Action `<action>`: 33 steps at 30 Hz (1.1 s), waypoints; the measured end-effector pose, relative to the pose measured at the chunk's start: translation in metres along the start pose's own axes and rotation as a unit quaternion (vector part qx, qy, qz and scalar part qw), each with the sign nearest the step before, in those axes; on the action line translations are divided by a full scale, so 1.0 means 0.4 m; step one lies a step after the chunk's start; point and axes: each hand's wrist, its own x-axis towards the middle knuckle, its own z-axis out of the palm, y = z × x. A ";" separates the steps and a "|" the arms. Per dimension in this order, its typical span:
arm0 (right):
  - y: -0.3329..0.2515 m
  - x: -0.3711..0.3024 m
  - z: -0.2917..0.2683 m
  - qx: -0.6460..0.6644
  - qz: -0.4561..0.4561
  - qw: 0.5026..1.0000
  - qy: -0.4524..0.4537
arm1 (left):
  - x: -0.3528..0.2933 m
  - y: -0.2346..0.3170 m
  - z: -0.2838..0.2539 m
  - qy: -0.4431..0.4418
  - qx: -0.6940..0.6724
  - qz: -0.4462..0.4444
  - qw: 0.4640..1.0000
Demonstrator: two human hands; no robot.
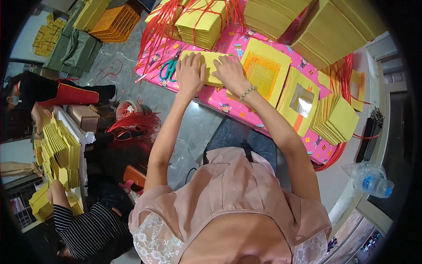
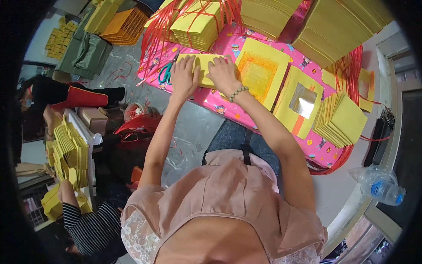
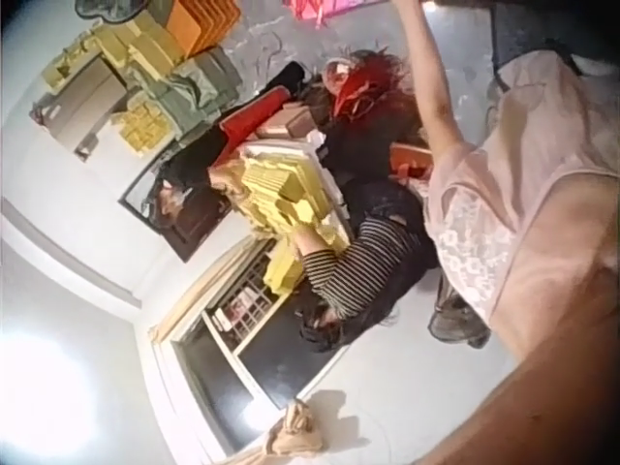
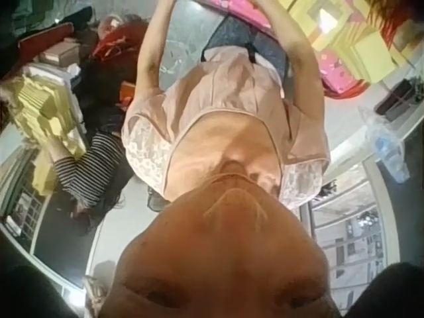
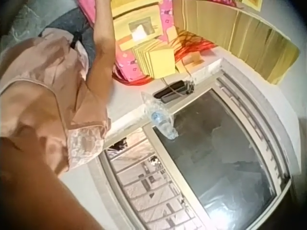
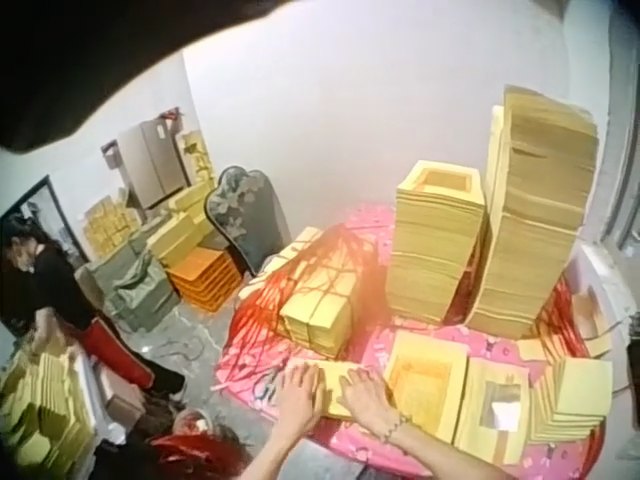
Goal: Folding and bundling joss paper with red ribbons
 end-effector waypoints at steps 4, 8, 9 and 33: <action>0.002 -0.009 -0.002 0.020 0.007 1.000 0.000 | -0.024 -0.009 0.024 -0.077 0.025 -0.003 0.997; 0.035 -0.027 -0.015 0.107 -0.013 0.992 0.070 | -0.029 -0.022 0.038 -0.103 0.041 0.004 0.994; 0.050 -0.036 -0.031 0.153 -0.022 0.984 0.089 | -0.026 -0.022 0.041 -0.104 0.040 0.006 0.994; 0.137 -0.425 -0.153 0.133 -0.012 0.982 0.133 | 0.016 0.029 -0.049 0.062 -0.060 0.055 0.995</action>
